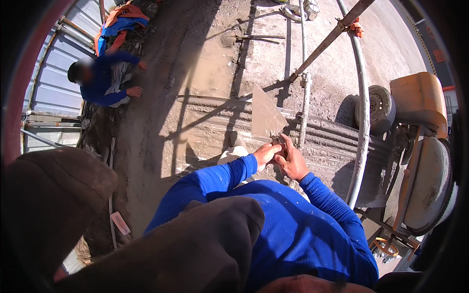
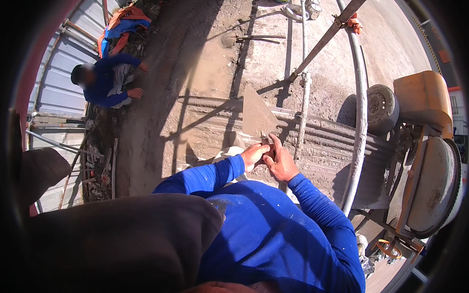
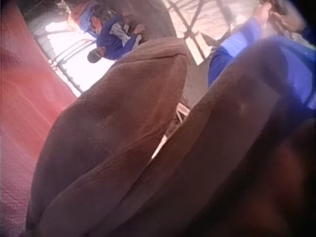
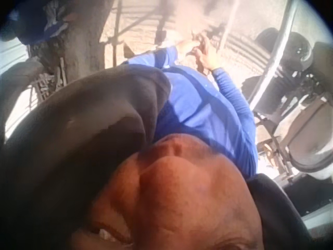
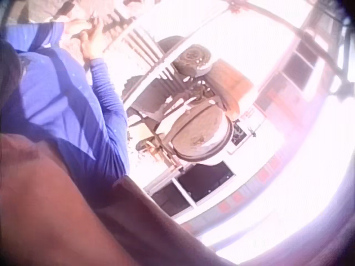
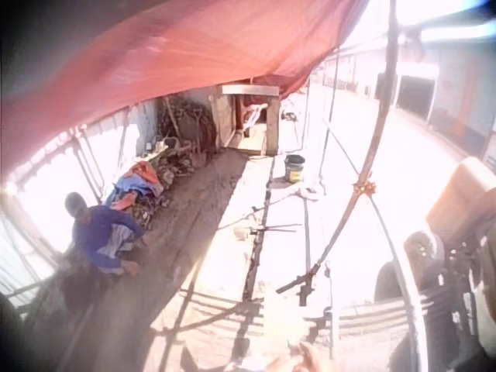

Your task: The person scoops wet cement with a trowel and spreads it onto a concrete floor. They then use a hoe to level and smooth the surface, working across the area while another worker is visible nearby.

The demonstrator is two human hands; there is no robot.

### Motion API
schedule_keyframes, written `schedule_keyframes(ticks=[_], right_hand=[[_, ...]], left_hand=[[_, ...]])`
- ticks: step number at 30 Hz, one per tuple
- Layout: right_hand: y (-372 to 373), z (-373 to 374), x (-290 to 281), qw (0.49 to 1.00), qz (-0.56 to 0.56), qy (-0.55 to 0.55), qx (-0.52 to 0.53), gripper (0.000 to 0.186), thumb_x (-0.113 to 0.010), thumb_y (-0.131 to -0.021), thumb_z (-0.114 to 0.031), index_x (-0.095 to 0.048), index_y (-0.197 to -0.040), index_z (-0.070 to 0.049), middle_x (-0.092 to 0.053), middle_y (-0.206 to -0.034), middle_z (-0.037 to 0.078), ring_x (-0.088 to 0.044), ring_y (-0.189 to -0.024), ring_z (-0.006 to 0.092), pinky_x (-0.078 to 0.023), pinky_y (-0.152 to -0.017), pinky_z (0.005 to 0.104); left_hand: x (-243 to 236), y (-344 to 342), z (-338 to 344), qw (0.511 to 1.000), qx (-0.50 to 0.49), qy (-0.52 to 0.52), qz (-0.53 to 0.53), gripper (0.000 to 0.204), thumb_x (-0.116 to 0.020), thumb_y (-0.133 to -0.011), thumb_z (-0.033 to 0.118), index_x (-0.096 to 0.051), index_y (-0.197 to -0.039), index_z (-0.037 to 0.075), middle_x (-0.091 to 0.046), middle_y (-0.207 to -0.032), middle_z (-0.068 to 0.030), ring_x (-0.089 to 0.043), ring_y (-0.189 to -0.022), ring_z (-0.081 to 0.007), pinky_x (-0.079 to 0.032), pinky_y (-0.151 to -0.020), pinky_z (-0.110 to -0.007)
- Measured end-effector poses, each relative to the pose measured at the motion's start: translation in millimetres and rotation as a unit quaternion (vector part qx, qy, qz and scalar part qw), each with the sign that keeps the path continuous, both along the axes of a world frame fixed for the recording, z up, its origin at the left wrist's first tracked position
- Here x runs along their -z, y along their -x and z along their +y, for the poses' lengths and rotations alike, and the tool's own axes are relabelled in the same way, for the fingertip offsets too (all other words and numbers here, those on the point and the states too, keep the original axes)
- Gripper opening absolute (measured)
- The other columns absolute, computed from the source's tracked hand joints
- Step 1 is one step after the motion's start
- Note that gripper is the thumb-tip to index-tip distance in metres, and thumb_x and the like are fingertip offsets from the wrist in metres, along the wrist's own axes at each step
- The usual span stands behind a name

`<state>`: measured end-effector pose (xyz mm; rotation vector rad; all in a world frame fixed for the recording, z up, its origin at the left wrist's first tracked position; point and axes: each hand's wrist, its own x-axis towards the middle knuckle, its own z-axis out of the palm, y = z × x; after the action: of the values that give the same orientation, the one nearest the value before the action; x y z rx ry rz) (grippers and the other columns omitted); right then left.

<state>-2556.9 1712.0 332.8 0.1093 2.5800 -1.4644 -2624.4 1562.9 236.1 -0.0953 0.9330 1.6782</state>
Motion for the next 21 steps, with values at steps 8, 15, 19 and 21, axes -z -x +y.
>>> schedule_keyframes(ticks=[8,15,19,21], right_hand=[[171.5,8.3,-6.8,0.993,-0.056,0.000,-0.106,0.065,-0.070,-0.100,-0.025,-0.043,-0.152,0.003,-0.075,-0.097,0.020,-0.071,-0.079,0.0354,-0.055,-0.075,0.0421],[172.4,144.9,46.0,0.985,-0.122,-0.092,-0.074,0.048,-0.073,-0.097,-0.024,-0.057,-0.132,0.005,-0.073,-0.088,0.018,-0.073,-0.081,0.0328,-0.057,-0.075,0.0433],[171.2,206.8,38.1,0.977,-0.186,-0.074,0.072,0.046,-0.072,-0.098,-0.027,-0.061,-0.127,0.006,-0.073,-0.086,0.015,-0.072,-0.074,0.0233,-0.059,-0.065,0.0387],[172.7,224.6,29.4,0.974,-0.172,-0.036,0.143,0.045,-0.068,-0.100,-0.027,-0.061,-0.128,0.007,-0.073,-0.088,0.015,-0.071,-0.073,0.0212,-0.059,-0.063,0.0364]], left_hand=[[92.7,147.8,-100.5,0.961,-0.043,0.266,0.057,0.028,-0.069,-0.090,0.024,-0.071,-0.105,0.000,-0.076,-0.100,-0.0126,-0.072,-0.088,-0.0231,-0.058,-0.078,-0.039],[125.7,154.8,-225.6,0.718,0.319,0.546,0.290,0.053,-0.069,-0.084,0.046,-0.079,-0.114,0.003,-0.075,-0.122,-0.0244,-0.073,-0.115,-0.0358,-0.058,-0.098,-0.044],[117.6,128.7,-284.0,0.724,0.344,0.552,0.229,0.062,-0.065,-0.085,0.058,-0.076,-0.124,0.010,-0.073,-0.131,-0.0205,-0.069,-0.123,-0.0338,-0.055,-0.104,-0.043],[97.9,125.3,-292.1,0.754,0.322,0.541,0.186,0.068,-0.063,-0.084,0.061,-0.075,-0.128,0.011,-0.072,-0.134,-0.0209,-0.068,-0.126,-0.0349,-0.053,-0.108,-0.043]])
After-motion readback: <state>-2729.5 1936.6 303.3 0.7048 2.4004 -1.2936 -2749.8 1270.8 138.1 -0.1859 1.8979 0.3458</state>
